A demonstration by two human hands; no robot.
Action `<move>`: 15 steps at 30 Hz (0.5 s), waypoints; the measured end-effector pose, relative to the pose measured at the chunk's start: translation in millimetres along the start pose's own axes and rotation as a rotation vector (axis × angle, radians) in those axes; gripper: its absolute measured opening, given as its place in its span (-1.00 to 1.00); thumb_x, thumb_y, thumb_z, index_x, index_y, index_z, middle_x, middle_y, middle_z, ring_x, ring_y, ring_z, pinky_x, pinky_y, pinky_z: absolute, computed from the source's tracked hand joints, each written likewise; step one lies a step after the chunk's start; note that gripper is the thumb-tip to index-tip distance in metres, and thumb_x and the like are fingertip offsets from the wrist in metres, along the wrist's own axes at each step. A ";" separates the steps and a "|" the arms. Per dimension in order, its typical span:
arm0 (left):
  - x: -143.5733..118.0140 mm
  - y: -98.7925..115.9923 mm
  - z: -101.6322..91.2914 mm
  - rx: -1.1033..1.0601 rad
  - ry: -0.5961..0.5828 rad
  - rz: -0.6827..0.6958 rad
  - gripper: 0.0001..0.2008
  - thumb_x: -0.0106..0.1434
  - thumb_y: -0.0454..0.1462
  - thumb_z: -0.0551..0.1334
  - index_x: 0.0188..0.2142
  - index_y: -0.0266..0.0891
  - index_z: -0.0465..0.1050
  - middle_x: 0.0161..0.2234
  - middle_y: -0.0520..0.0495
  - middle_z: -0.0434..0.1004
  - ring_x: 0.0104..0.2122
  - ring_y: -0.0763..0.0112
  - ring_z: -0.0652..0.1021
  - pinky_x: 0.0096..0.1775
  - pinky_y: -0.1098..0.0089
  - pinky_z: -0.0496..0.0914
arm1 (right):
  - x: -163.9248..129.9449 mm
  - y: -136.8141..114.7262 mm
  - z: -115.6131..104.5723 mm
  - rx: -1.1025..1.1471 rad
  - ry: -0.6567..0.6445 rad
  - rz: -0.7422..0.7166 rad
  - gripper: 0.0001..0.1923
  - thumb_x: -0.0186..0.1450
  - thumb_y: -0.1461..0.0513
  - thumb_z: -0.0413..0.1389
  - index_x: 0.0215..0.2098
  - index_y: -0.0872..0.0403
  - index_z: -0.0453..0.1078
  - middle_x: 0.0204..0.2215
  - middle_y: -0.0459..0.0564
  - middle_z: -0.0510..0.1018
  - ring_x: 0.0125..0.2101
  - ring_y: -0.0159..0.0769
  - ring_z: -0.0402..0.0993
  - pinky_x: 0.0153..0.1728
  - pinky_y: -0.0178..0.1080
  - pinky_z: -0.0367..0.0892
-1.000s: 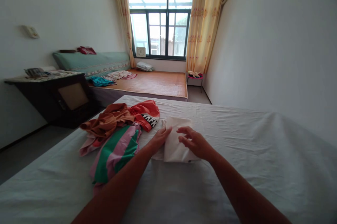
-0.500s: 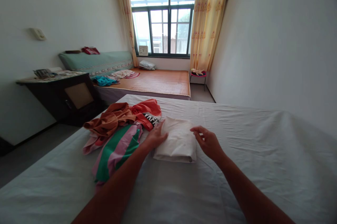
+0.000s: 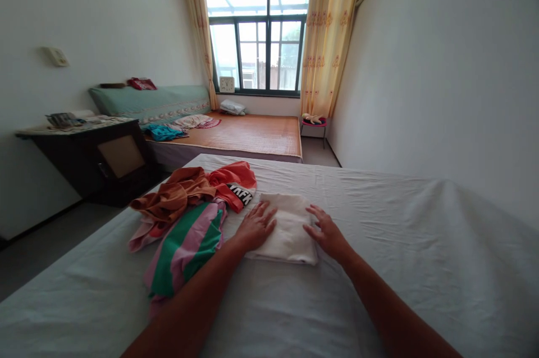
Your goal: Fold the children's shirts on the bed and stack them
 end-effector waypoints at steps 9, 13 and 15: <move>0.0 -0.6 -0.9 -0.050 0.105 0.032 -0.54 0.35 -0.08 -0.04 0.16 -0.13 0.27 0.21 -0.16 0.20 0.22 0.17 0.18 0.19 0.09 0.11 | 9.6 -11.1 16.7 0.620 0.152 0.479 -0.36 -0.04 0.03 0.31 -0.05 0.13 0.33 -0.03 0.18 0.47 -0.08 -0.04 0.44 -0.13 -0.11 0.40; 2.2 -1.9 0.9 -0.078 0.130 0.057 -0.56 0.33 -0.08 -0.01 0.14 -0.14 0.30 0.19 -0.17 0.24 0.21 0.14 0.20 0.18 0.06 0.14 | 10.3 -31.4 33.7 0.768 -0.029 0.404 -0.44 -0.01 0.09 0.28 -0.08 0.13 0.32 -0.22 0.09 0.56 -0.22 -0.11 0.50 -0.22 -0.13 0.42; 4.4 -2.6 0.1 -0.113 0.155 0.072 -0.57 0.33 -0.09 0.00 0.11 -0.13 0.33 0.17 -0.15 0.27 0.19 0.16 0.23 0.16 0.07 0.17 | 11.0 -34.3 34.2 0.777 0.029 0.350 -0.39 -0.05 0.20 0.27 -0.03 0.11 0.27 -0.26 0.02 0.57 -0.28 -0.17 0.50 -0.26 -0.16 0.42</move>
Point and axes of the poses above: each hand's wrist, its own x-axis towards the middle knuckle, its own z-axis out of the palm, y = z × x, the point moved 4 cm from there along x, towards the middle knuckle
